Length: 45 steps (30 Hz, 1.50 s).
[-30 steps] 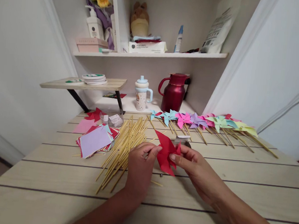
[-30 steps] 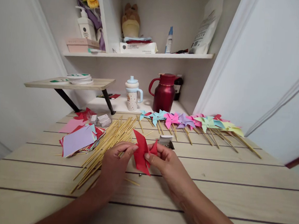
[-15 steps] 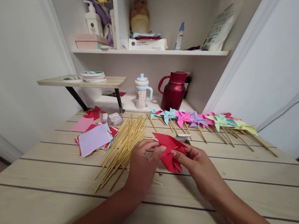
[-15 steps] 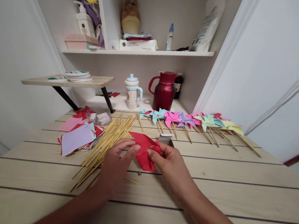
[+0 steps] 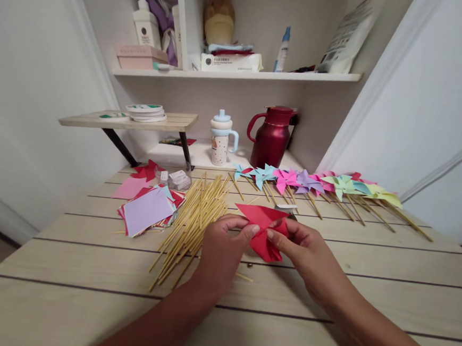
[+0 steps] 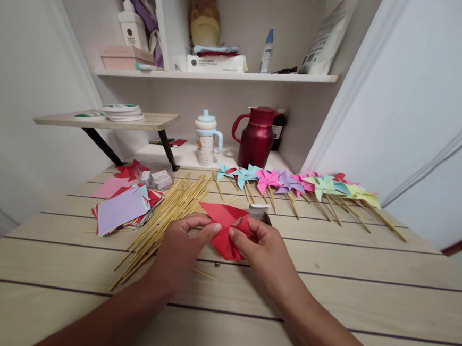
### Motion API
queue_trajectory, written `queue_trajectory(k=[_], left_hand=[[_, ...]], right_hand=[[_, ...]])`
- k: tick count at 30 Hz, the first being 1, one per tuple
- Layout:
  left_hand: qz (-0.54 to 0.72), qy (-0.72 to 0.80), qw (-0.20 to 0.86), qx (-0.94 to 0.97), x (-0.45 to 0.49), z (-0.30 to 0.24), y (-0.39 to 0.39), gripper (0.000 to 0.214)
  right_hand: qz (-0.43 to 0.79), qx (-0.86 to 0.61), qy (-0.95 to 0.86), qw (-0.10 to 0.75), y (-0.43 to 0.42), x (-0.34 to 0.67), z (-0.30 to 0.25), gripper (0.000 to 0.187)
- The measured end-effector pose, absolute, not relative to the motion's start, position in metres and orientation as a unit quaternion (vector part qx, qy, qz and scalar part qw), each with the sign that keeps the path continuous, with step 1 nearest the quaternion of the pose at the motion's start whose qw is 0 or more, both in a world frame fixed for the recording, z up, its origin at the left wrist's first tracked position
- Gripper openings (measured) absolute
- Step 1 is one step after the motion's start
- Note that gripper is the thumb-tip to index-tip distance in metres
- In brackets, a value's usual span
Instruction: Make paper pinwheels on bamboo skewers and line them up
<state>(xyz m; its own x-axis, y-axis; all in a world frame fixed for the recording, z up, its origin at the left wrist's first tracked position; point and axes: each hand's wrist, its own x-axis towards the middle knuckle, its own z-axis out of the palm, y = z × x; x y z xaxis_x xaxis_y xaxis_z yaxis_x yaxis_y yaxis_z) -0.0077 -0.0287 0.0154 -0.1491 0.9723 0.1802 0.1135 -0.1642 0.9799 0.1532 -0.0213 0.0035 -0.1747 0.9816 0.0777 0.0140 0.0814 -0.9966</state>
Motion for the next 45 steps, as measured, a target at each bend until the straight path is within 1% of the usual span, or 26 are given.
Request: queue_trajectory(k=[4,5,7,9,11,13,14,17,20,23,27,31,35,36,39,41,45], left_hand=[[0.573,0.524,0.374,0.508,-0.01,0.015,-0.028,0.011],[0.574,0.526,0.369,0.507,-0.011,0.016,-0.027,0.012],[0.573,0.535,0.365,0.503,-0.013,0.017,-0.027,0.016],[0.571,0.544,0.366,0.495,-0.015,0.017,-0.026,0.018],[0.576,0.548,0.366,0.484,-0.015,0.017,-0.025,0.02],[0.586,0.549,0.365,0.471,-0.015,0.014,-0.025,0.018],[0.591,0.549,0.363,0.467,-0.015,0.013,-0.024,0.017],[0.603,0.546,0.348,0.465,-0.013,0.01,-0.024,0.014],[0.615,0.534,0.335,0.474,-0.009,0.01,-0.026,0.013],[0.612,0.518,0.337,0.494,-0.004,0.012,-0.03,0.013],[0.61,0.51,0.347,0.497,0.0,0.014,-0.033,0.01],[0.618,0.515,0.353,0.478,-0.001,0.013,-0.031,0.01],[0.62,0.527,0.362,0.456,-0.004,0.012,-0.028,0.012],[0.621,0.529,0.36,0.453,-0.004,0.011,-0.028,0.012],[0.623,0.536,0.346,0.453,-0.005,0.011,-0.028,0.013],[0.619,0.535,0.354,0.454,-0.005,0.012,-0.029,0.014],[0.616,0.513,0.391,0.453,-0.003,0.013,-0.031,0.015]], right_hand=[[0.518,-0.421,-0.551,0.5,-0.022,0.151,0.003,0.022],[0.51,-0.418,-0.546,0.518,-0.021,0.152,0.002,0.022],[0.473,-0.417,-0.544,0.553,-0.019,0.154,0.0,0.028],[0.402,-0.423,-0.568,0.581,-0.019,0.157,-0.001,0.028],[0.289,-0.424,-0.628,0.585,-0.022,0.159,0.0,0.017],[0.156,-0.41,-0.7,0.563,-0.028,0.159,0.004,0.008],[0.098,-0.397,-0.729,0.548,-0.032,0.158,0.006,0.006],[-0.02,-0.358,-0.785,0.504,-0.044,0.152,0.012,0.016],[-0.081,-0.353,-0.8,0.478,-0.051,0.145,0.016,0.023],[-0.105,-0.362,-0.801,0.465,-0.052,0.142,0.017,0.022],[-0.1,-0.379,-0.79,0.471,-0.049,0.143,0.017,0.008],[-0.061,-0.391,-0.78,0.484,-0.046,0.147,0.019,0.009],[-0.059,-0.391,-0.784,0.478,-0.044,0.149,0.018,0.008],[-0.06,-0.389,-0.789,0.472,-0.044,0.149,0.017,0.01],[-0.066,-0.386,-0.803,0.449,-0.046,0.147,0.013,0.023],[-0.079,-0.387,-0.81,0.433,-0.048,0.145,0.011,0.026],[-0.1,-0.401,-0.8,0.434,-0.05,0.143,0.011,0.007]])
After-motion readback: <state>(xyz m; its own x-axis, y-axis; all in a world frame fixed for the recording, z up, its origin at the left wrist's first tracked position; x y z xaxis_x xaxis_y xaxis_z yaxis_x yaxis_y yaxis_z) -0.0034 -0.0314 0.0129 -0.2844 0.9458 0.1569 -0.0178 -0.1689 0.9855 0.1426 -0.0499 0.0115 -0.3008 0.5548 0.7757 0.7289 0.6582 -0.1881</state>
